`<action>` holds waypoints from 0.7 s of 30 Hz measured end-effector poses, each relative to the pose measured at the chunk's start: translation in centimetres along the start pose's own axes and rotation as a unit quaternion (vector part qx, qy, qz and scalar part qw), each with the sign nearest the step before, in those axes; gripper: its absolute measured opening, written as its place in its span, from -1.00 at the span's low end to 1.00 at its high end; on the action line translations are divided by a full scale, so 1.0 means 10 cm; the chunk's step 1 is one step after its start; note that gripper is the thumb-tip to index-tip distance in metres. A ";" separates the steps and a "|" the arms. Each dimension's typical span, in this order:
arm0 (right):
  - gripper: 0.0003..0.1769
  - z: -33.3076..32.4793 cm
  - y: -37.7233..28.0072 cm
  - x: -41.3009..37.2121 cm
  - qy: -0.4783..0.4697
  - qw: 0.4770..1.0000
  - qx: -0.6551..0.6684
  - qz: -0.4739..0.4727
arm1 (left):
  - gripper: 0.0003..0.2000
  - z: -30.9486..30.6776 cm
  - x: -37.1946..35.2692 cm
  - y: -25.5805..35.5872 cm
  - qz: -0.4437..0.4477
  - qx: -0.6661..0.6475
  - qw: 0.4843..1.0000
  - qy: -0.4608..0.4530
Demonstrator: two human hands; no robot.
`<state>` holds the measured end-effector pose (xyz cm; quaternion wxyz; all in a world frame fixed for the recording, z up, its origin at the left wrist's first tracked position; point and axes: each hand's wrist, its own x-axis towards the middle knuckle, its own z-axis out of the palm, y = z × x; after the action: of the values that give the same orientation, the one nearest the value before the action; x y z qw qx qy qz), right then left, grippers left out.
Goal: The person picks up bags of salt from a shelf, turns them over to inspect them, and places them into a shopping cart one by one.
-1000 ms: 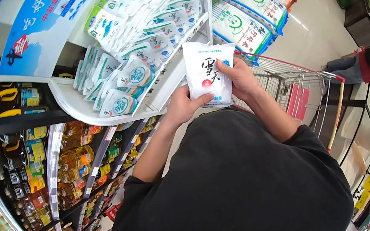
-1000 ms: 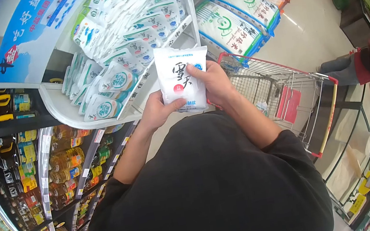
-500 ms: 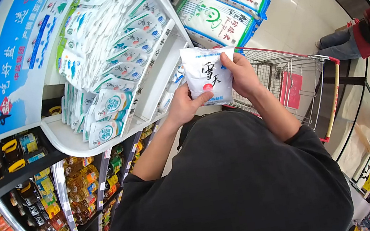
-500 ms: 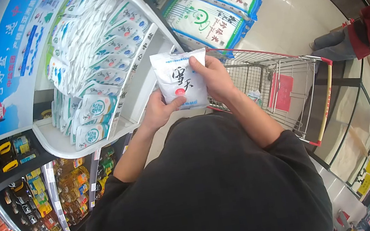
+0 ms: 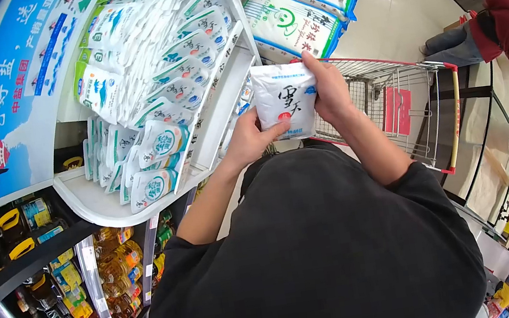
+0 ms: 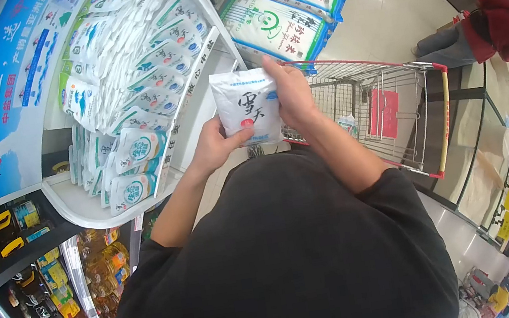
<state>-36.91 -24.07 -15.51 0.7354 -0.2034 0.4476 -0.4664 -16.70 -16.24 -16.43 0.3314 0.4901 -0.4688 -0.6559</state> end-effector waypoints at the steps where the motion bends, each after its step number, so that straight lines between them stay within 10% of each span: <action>1: -0.46 0.06 0.01 -0.05 -0.039 0.999 0.001 0.000 | -0.54 -0.08 -0.08 -0.03 0.002 -0.002 1.000 -0.002; 21: -0.59 0.66 0.53 -0.90 -0.091 0.987 -0.012 -0.133 | -0.58 -0.70 -0.80 0.00 0.105 -0.044 0.992 -0.044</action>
<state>-30.17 -14.49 -11.67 0.7020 -0.3120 0.3532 -0.5340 -7.63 -11.14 -14.39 0.3987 0.3933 -0.5025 -0.6587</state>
